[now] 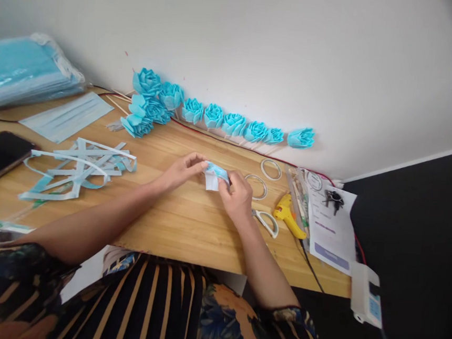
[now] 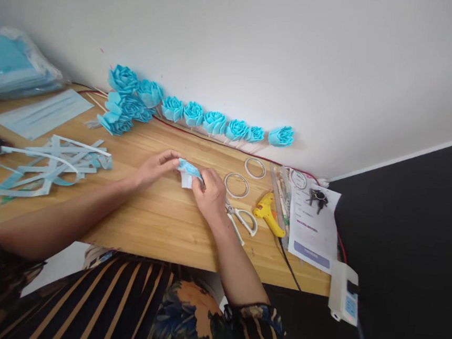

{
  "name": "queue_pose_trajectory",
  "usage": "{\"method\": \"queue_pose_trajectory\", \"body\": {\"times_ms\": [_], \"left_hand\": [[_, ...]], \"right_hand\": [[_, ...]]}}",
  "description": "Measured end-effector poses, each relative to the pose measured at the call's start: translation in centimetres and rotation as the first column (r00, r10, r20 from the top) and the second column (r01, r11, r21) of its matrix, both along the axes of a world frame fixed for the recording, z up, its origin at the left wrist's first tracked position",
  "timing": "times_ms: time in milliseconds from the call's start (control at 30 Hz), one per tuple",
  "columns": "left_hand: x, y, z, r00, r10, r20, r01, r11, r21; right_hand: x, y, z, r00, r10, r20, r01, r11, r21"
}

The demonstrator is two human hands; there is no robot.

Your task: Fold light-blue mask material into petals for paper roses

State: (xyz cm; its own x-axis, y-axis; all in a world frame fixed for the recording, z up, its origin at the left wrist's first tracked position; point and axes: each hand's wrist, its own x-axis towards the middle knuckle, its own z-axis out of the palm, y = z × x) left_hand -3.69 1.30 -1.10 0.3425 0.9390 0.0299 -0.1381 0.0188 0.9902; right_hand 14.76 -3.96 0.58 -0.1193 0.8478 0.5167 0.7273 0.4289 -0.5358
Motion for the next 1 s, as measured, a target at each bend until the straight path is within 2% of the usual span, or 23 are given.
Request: {"method": "queue_pose_trajectory", "body": {"times_ms": [67,167,233,333,400,500,567,667,767,900,1000], "left_hand": [[-0.2,0.3,0.0,0.996,0.086,0.036,-0.085,0.996,-0.038],[-0.3,0.4,-0.1,0.989,0.115,0.096,-0.105,0.989,-0.107],[-0.3,0.4,-0.2,0.989,0.109,0.105,-0.097,0.989,-0.112],[-0.3,0.4,-0.4,0.990,0.084,0.113,-0.073,0.993,-0.093],[-0.3,0.5,-0.6,0.991,0.064,0.120,-0.056,0.996,-0.067],[-0.4,0.5,-0.9,0.985,0.020,0.172,-0.015,0.999,-0.029],[-0.3,0.4,-0.8,0.976,-0.062,0.208,0.064,0.998,-0.003],[0.0,0.0,-0.6,0.960,-0.204,0.190,0.204,0.979,0.019],[0.3,-0.4,-0.5,0.958,-0.242,0.154,0.250,0.967,-0.039],[0.2,-0.3,-0.6,0.966,-0.204,0.161,0.228,0.963,-0.146],[0.0,-0.2,-0.6,0.970,-0.170,0.173,0.198,0.966,-0.164]], "right_hand": [[0.1,-0.3,0.6,0.988,0.008,0.153,-0.026,0.993,0.111],[0.2,-0.7,1.1,0.956,-0.004,0.295,-0.038,0.990,0.136],[0.1,-0.7,1.0,0.931,0.003,0.364,-0.040,0.995,0.092],[0.1,-0.5,0.5,0.908,0.075,0.413,-0.062,0.997,-0.046],[0.2,-0.2,0.3,0.941,0.081,0.328,-0.047,0.993,-0.111],[0.4,0.2,0.2,0.999,-0.035,0.013,0.036,0.990,-0.137],[0.6,0.3,0.2,0.970,-0.085,-0.229,0.040,0.980,-0.193],[0.5,0.3,-0.1,0.880,-0.087,-0.467,-0.061,0.954,-0.292],[0.2,0.2,-0.7,0.833,-0.076,-0.549,-0.131,0.936,-0.328],[0.0,0.3,-1.4,0.806,-0.063,-0.588,-0.189,0.915,-0.357],[0.0,0.5,-1.7,0.782,-0.040,-0.622,-0.241,0.901,-0.360]]}}
